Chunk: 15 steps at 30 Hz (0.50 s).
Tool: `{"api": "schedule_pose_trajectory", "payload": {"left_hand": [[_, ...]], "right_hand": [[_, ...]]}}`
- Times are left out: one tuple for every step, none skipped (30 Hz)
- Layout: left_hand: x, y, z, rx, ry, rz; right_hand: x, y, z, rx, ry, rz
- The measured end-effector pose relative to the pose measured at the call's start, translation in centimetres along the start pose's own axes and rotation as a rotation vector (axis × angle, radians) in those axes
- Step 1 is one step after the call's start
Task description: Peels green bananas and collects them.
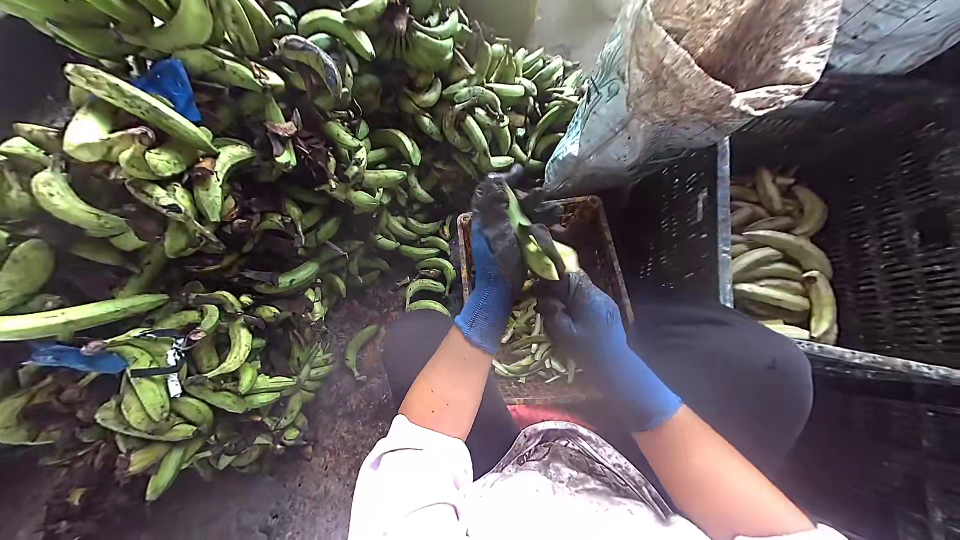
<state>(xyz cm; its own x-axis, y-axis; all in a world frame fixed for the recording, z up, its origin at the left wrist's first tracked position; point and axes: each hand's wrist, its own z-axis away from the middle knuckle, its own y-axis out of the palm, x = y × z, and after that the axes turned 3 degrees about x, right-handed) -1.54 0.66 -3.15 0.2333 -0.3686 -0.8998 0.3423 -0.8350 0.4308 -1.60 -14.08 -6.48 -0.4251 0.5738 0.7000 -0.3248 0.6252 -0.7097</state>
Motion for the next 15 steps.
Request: {"api": "schedule_pose_trajectory", "payload": {"left_hand": [[0.6, 0.1, 0.2, 0.030, -0.055, 0.020], [0.9, -0.1, 0.5, 0.050, -0.085, -0.001], [1.1, -0.4, 0.6, 0.084, -0.093, -0.039], [1.1, -0.7, 0.4, 0.112, -0.090, -0.041], [0.9, -1.0, 0.2, 0.130, -0.061, -0.067], [0.5, -1.2, -0.1, 0.151, -0.026, -0.100], [0.1, -1.2, -0.4, 0.156, 0.005, -0.100], [-0.3, -1.1, -0.4, 0.160, 0.032, -0.088], [-0.5, -0.7, -0.3, 0.155, 0.055, -0.082], [-0.4, -0.3, 0.1, 0.148, 0.063, -0.080], [-0.2, 0.1, 0.5, 0.147, 0.045, -0.082], [0.2, 0.4, 0.8, 0.137, 0.006, -0.087], [0.5, 0.6, 1.1, 0.132, -0.039, -0.117], [0.7, 0.7, 1.4, 0.129, -0.077, -0.167], [0.7, 0.5, 1.6, 0.148, -0.098, -0.195]], "right_hand": [[0.0, -0.1, -0.6, 0.026, 0.040, 0.030], [-0.1, -0.2, -1.0, 0.040, 0.067, 0.039], [-0.3, -0.3, -1.1, 0.044, 0.081, 0.034], [-0.4, -0.5, -1.1, 0.034, 0.078, 0.019], [-0.4, -0.8, -1.0, 0.019, 0.058, 0.008], [-0.4, -1.0, -0.6, 0.005, 0.036, -0.004], [-0.2, -1.2, -0.3, -0.001, 0.018, -0.024], [0.0, -1.4, -0.1, -0.001, 0.010, -0.037], [0.1, -1.6, -0.1, 0.003, 0.009, -0.042], [0.2, -1.7, -0.2, 0.005, 0.010, -0.035], [0.2, -1.8, -0.6, 0.007, 0.010, -0.019], [0.3, -1.8, -1.0, 0.009, 0.018, 0.001], [0.6, -1.9, -1.5, 0.030, 0.055, 0.014], [0.6, -1.9, -1.9, 0.072, 0.096, 0.023], [0.5, -2.0, -2.2, 0.112, 0.127, 0.001]]}}
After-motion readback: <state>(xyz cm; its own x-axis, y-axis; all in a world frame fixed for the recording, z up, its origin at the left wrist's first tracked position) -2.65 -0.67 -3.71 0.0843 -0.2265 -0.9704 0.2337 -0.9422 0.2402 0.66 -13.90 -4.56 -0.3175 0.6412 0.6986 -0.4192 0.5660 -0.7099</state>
